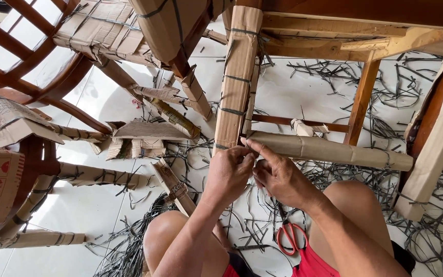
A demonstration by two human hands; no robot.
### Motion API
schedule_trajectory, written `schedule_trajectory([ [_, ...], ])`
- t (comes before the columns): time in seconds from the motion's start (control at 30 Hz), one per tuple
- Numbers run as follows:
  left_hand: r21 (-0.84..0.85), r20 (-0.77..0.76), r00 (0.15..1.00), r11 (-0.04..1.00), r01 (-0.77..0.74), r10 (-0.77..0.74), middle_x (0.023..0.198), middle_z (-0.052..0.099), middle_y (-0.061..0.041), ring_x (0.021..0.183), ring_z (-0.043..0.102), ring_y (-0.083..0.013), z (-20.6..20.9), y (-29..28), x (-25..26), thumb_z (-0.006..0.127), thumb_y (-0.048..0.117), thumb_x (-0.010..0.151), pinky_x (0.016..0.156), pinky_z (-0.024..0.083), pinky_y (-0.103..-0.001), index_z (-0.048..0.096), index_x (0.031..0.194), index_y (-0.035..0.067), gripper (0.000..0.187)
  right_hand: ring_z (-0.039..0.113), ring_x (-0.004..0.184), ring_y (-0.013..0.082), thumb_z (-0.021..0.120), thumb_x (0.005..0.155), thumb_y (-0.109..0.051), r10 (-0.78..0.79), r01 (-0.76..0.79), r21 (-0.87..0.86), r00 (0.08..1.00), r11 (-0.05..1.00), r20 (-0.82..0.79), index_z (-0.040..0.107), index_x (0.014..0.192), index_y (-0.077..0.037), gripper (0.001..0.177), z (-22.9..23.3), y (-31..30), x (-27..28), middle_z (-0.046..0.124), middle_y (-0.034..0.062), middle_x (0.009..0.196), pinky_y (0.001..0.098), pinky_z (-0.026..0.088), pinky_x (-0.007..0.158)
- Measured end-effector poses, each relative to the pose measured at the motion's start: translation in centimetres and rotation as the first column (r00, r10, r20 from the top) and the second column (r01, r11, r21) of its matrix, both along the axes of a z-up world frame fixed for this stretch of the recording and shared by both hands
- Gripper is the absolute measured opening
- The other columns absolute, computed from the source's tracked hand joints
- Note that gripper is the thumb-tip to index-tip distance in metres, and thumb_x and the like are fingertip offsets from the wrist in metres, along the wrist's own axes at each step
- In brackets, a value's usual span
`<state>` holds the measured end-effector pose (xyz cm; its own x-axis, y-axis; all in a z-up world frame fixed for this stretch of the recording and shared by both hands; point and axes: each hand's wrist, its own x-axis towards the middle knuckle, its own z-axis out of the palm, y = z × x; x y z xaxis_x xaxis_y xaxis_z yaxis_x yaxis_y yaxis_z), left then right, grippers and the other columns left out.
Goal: Wrapping a wooden chair crossbar with cardboard and securing it with plastic ties using scissors.
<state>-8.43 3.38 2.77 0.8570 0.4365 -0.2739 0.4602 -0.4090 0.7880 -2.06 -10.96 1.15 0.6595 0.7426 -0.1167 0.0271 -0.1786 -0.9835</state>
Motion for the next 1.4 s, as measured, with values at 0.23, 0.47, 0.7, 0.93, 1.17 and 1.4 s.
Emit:
schedule_trajectory([
  [0.23,-0.156,0.095,0.995,0.988,0.003,0.012,0.054,0.069,0.000,0.063,0.070,-0.0184,0.4,-0.1,-0.3,0.069,0.029,0.084,0.072,0.058,-0.034,0.080,0.084,0.017,0.016,0.067,0.043,0.0194,0.063,0.093,-0.009,-0.035,0.049,-0.048,0.966,0.998,0.256,0.054,0.144,-0.013,0.051,-1.6,0.3,-0.1,0.073,0.0094,0.060,0.0308,0.057,0.047],
  [0.47,0.226,0.079,0.996,0.974,0.017,-0.036,0.066,0.068,-0.017,0.075,0.071,-0.0447,0.9,0.0,-0.3,0.064,0.021,0.090,0.068,0.055,-0.052,0.072,0.086,0.009,0.014,0.068,0.047,0.0163,0.062,0.090,-0.005,-0.058,0.075,-0.054,0.962,0.996,0.266,0.055,0.143,-0.017,0.054,-1.9,0.4,-0.3,0.072,0.0045,0.062,0.0309,0.058,0.052],
  [0.7,0.350,-0.211,0.974,0.924,0.157,-0.086,0.070,0.071,-0.015,0.081,0.074,-0.0411,-0.6,0.5,-0.5,0.061,0.036,0.091,0.073,0.060,-0.051,0.077,0.090,0.019,0.024,0.066,0.050,0.0191,0.059,0.093,-0.007,-0.062,0.072,-0.044,0.979,0.996,0.196,0.056,0.143,-0.014,0.050,-1.5,0.3,-0.5,0.072,0.0081,0.062,0.0321,0.056,0.055],
  [0.93,0.133,-0.074,0.992,0.985,0.107,-0.098,0.073,0.073,-0.018,0.086,0.071,-0.0467,0.7,0.5,-0.6,0.064,0.033,0.089,0.075,0.058,-0.055,0.080,0.089,0.016,0.023,0.068,0.049,0.0177,0.063,0.093,-0.010,0.002,0.018,-0.088,0.976,0.996,0.218,0.055,0.143,-0.016,0.051,-1.3,0.3,-0.6,0.072,0.0068,0.060,0.0318,0.057,0.056],
  [1.17,0.100,-0.054,0.994,0.990,0.095,-0.090,0.072,0.075,-0.011,0.088,0.073,-0.0415,0.6,0.6,-0.4,0.065,0.024,0.087,0.076,0.057,-0.054,0.078,0.090,0.014,0.017,0.070,0.054,0.0201,0.067,0.092,-0.017,-0.026,0.050,-0.123,0.982,0.991,0.186,0.061,0.132,-0.015,0.040,-0.6,-0.3,-0.3,0.074,0.0079,0.064,0.0341,0.057,0.060],
  [1.4,0.163,-0.044,0.997,0.984,0.068,-0.062,0.081,0.080,0.000,0.091,0.074,-0.0354,1.5,0.4,-0.7,0.062,0.018,0.089,0.082,0.058,-0.049,0.077,0.093,0.018,0.016,0.076,0.073,0.0337,0.054,0.101,-0.024,0.066,0.120,-0.327,0.861,0.938,0.504,0.068,0.111,-0.019,0.018,-0.6,-1.3,0.0,0.076,0.0096,0.070,0.0460,0.059,0.070],
])
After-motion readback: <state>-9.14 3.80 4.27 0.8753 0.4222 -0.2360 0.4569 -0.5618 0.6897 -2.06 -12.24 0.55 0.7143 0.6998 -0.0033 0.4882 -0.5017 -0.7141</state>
